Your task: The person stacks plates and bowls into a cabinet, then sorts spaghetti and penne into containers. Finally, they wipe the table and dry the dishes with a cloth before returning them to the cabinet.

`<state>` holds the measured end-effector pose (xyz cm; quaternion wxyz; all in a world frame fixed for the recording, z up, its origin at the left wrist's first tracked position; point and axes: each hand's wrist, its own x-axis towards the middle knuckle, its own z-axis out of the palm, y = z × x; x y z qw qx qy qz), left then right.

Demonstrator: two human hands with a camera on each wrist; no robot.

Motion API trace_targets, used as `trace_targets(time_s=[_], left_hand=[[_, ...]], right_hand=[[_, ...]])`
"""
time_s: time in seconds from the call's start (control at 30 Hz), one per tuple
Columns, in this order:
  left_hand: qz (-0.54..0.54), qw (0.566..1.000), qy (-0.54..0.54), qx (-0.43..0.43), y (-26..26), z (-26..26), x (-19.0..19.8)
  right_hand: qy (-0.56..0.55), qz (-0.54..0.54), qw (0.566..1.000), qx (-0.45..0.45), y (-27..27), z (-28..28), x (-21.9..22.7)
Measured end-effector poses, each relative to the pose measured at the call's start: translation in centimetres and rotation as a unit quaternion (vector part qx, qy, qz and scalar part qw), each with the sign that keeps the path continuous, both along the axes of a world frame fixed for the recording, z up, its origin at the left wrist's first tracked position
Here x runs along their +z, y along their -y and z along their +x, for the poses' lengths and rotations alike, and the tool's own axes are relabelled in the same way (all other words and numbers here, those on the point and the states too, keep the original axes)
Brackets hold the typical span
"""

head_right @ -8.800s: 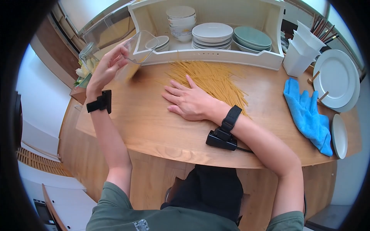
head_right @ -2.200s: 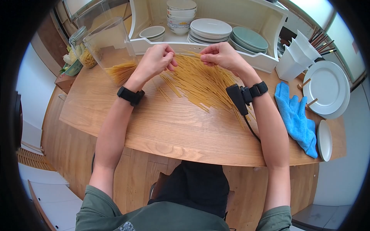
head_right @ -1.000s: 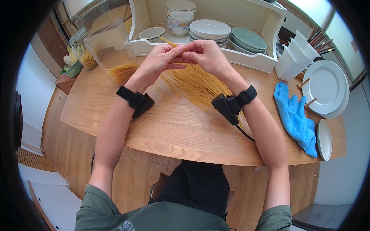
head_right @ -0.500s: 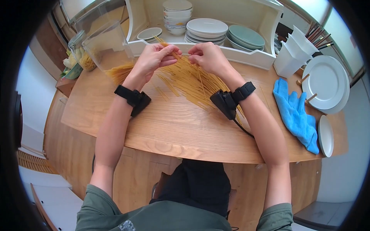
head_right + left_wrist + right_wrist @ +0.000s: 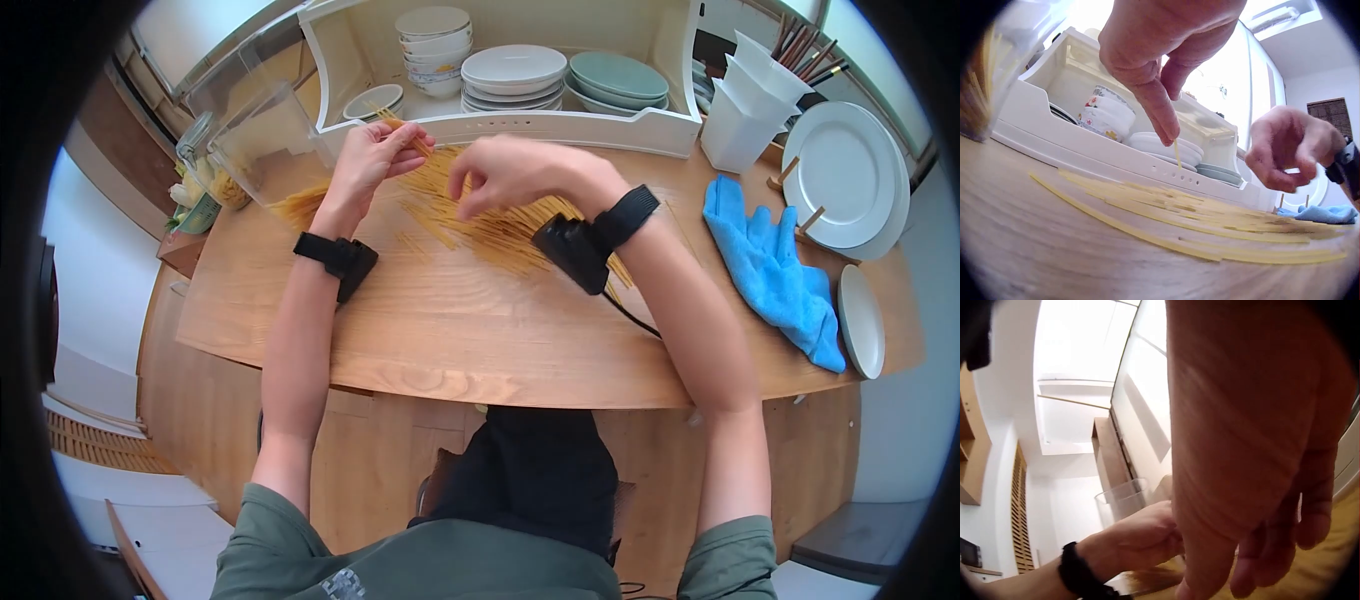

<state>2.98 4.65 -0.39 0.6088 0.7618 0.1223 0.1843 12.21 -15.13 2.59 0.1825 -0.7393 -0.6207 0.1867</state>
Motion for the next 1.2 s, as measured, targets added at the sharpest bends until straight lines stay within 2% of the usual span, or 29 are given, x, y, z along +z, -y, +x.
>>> trace_targets(time_s=[0.07, 0.13, 0.3, 0.4, 0.5, 0.57, 0.63, 0.7, 0.77, 0.83, 1.0, 1.13, 1.2], left_hand=[[0.009, 1.0, -0.001, -0.002, 0.0, 0.0, 0.2], [0.016, 1.0, -0.005, 0.005, 0.2, -0.3, 0.4], [0.056, 0.998, 0.001, 0.004, 0.0, -0.9, 1.9], [0.057, 0.998, 0.038, 0.013, 0.3, -2.3, 4.0], [0.074, 0.996, 0.052, 0.015, 0.5, -4.8, 7.5], [0.153, 0.984, 0.089, 0.013, 0.2, -6.7, 10.4], [0.179, 0.979, 0.098, 0.026, -0.5, -8.6, 13.2], [0.206, 0.971, 0.112, 0.042, -1.5, -10.4, 15.5], [0.24, 0.96, 0.106, 0.093, -2.9, -11.6, 17.6], [0.246, 0.958, 0.109, 0.1, -5.5, -12.1, 18.8], [0.265, 0.952, -0.003, 0.154, -10.6, -11.5, 17.5], [0.221, 0.963, -0.04, 0.148, -11.1, -10.7, 15.2], [0.233, 0.961, -0.039, 0.145, -11.2, -10.4, 14.7]], right_hand=[[-0.009, -0.009, 0.998, 0.064, -0.8, -2.1, -1.0], [0.01, 0.023, 0.996, 0.088, -1.5, -4.2, -2.3], [0.03, 0.061, 0.995, 0.067, -2.2, -5.6, -4.9], [0.041, 0.097, 0.993, 0.048, -1.7, -5.0, -5.7], [0.035, 0.115, 0.992, 0.046, -1.9, -4.8, -6.0], [0.034, 0.109, 0.993, 0.034, -1.9, -4.8, -5.9], [0.033, 0.116, 0.992, 0.04, -1.9, -4.8, -6.0], [0.037, 0.123, 0.991, 0.048, -1.8, -4.9, -5.9], [0.041, 0.101, 0.993, 0.039, -1.7, -5.1, -5.6], [0.042, 0.101, 0.993, 0.038, -1.5, -5.3, -5.5], [0.04, 0.098, 0.994, 0.033, -1.6, -5.2, -5.5], [0.044, 0.097, 0.994, 0.034, -1.6, -5.3, -5.4], [0.045, 0.09, 0.994, 0.032, -1.6, -5.2, -5.4]])
